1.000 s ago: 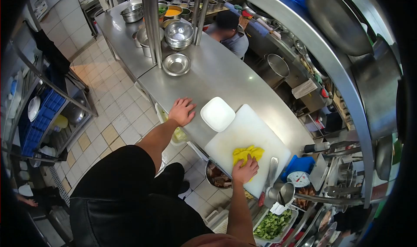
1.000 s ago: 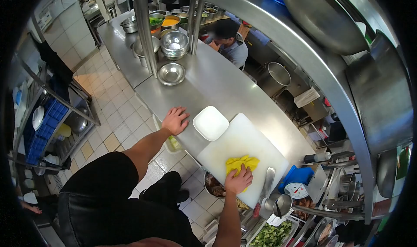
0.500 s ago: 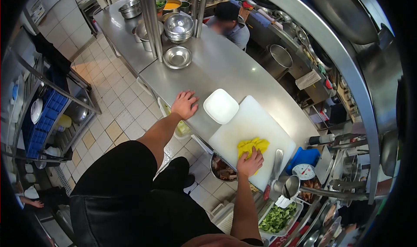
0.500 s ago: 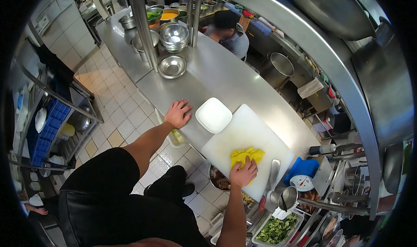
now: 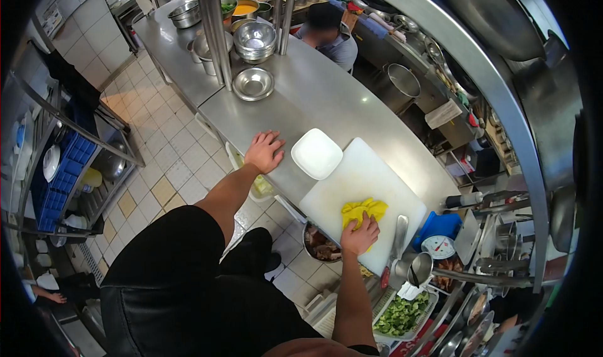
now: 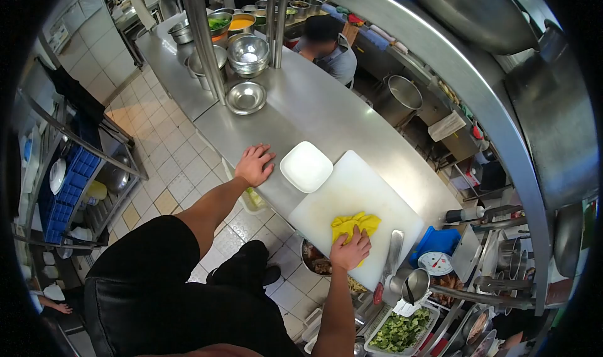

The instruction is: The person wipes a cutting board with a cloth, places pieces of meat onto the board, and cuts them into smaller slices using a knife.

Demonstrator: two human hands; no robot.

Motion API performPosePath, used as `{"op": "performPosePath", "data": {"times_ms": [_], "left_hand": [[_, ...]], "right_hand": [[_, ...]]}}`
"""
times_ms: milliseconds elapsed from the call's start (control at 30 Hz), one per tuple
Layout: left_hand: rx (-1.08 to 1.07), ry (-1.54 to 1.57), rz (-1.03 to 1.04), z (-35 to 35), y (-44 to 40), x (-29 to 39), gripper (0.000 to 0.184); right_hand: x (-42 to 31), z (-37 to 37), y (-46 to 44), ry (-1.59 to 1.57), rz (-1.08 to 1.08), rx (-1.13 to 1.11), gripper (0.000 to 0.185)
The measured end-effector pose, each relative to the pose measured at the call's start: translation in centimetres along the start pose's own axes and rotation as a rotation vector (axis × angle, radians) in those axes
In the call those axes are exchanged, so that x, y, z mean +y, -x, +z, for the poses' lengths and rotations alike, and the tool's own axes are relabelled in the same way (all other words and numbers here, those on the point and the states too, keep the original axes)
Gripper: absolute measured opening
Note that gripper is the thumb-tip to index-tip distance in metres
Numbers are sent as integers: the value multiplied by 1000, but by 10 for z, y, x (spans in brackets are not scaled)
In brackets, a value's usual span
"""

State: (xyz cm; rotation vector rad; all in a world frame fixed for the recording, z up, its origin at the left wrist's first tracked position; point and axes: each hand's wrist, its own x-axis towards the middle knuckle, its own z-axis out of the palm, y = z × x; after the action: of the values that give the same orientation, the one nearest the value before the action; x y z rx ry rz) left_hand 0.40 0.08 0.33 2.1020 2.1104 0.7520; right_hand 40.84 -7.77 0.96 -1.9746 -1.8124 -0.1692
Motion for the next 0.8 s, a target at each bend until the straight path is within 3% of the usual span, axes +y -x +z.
{"op": "performPosePath", "data": {"times_ms": [800], "left_hand": [[1, -11, 3, -4, 1, 2, 40]], "right_hand": [[-2, -2, 0, -11, -10, 11, 44]]}}
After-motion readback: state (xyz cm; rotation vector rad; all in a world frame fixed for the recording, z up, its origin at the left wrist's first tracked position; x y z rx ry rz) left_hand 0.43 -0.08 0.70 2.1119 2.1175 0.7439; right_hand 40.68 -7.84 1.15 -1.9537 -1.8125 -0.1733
